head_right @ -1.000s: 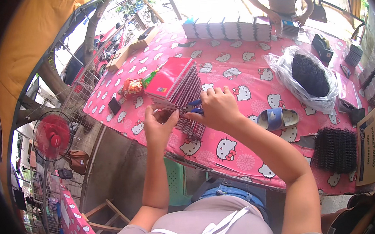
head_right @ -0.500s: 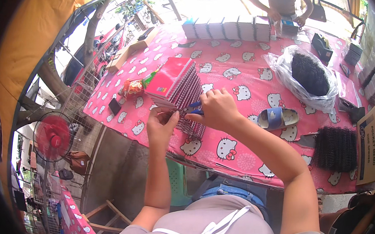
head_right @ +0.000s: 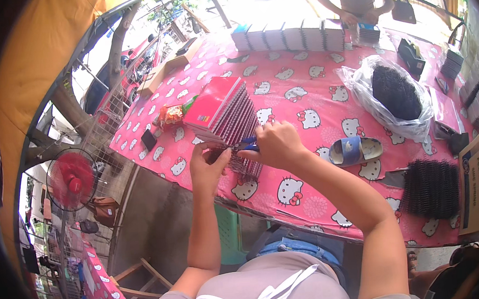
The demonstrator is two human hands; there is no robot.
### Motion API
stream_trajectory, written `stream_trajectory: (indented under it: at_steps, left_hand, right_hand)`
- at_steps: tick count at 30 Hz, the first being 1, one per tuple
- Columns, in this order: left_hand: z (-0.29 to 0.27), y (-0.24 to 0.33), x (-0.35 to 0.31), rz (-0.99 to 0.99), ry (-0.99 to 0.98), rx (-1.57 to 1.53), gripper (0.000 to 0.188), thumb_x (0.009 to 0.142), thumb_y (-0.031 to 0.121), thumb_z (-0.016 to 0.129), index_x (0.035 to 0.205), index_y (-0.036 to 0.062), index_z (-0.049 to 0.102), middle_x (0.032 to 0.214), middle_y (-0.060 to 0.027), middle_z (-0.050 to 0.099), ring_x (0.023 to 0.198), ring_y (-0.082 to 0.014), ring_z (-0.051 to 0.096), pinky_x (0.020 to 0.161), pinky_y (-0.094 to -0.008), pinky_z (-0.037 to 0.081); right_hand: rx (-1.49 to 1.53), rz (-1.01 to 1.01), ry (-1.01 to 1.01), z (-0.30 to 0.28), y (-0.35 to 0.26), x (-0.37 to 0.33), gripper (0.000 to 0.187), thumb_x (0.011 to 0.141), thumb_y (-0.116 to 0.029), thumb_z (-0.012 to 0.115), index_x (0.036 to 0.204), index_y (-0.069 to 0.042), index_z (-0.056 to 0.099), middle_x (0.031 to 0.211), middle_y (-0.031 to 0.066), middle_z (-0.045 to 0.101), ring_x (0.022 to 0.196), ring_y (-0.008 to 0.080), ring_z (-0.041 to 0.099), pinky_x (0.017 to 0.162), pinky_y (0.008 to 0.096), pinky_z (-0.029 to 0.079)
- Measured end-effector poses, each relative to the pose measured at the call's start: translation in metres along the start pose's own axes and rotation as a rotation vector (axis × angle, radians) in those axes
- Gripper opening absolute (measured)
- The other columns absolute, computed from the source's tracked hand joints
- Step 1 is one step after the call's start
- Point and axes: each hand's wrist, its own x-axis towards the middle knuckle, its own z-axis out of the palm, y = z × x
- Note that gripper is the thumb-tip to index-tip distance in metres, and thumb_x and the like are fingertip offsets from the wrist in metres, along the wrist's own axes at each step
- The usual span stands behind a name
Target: The person uses blue shears to cut small pieces of material and place them onto a stack of pink notebooks. The person then organizes the notebooks and stacks them with other colorful notebooks on the table.
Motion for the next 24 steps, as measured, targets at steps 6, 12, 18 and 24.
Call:
stream_trajectory:
  at_steps: [6, 12, 18, 24]
  left_hand:
    - [-0.003, -0.001, -0.003, -0.097, -0.025, -0.089, 0.027, 0.08, 0.007, 0.07, 0.099, 0.0006, 0.052, 0.075, -0.0063, 0.062, 0.056, -0.0091, 0.055, 0.045, -0.0209, 0.041]
    - [0.006, -0.003, -0.005, -0.056, -0.036, -0.058, 0.032, 0.078, 0.013, 0.073, 0.099, 0.0007, 0.053, 0.075, -0.0076, 0.064, 0.055, -0.0087, 0.057, 0.044, -0.0216, 0.045]
    - [-0.007, -0.023, -0.001, -0.017, 0.007, 0.104, 0.032, 0.078, 0.009, 0.073, 0.101, 0.0008, 0.052, 0.077, -0.0058, 0.063, 0.06, -0.0075, 0.056, 0.043, -0.0201, 0.04]
    - [0.007, -0.001, -0.01, -0.093, -0.039, 0.019, 0.033, 0.076, 0.013, 0.074, 0.099, 0.0, 0.054, 0.08, -0.0085, 0.065, 0.068, -0.0103, 0.06, 0.055, -0.0233, 0.049]
  right_hand:
    - [0.165, 0.202, -0.314, -0.013, -0.004, -0.009, 0.063, 0.08, -0.064, 0.054, 0.063, -0.004, 0.064, 0.055, 0.0101, 0.06, 0.051, 0.0293, 0.062, 0.052, 0.0386, 0.05]
    - [-0.08, -0.053, 0.24, 0.01, 0.014, -0.013, 0.063, 0.079, -0.065, 0.054, 0.068, -0.004, 0.065, 0.061, 0.011, 0.062, 0.058, 0.0282, 0.064, 0.059, 0.0389, 0.051]
    - [0.213, 0.302, -0.745, -0.031, -0.007, 0.009, 0.066, 0.078, -0.066, 0.053, 0.081, -0.001, 0.063, 0.078, 0.0137, 0.064, 0.075, 0.0277, 0.063, 0.076, 0.0406, 0.049]
    - [-0.007, -0.036, 0.155, 0.012, 0.019, -0.022, 0.069, 0.076, -0.068, 0.054, 0.079, 0.001, 0.063, 0.066, 0.0146, 0.06, 0.062, 0.031, 0.063, 0.06, 0.0402, 0.05]
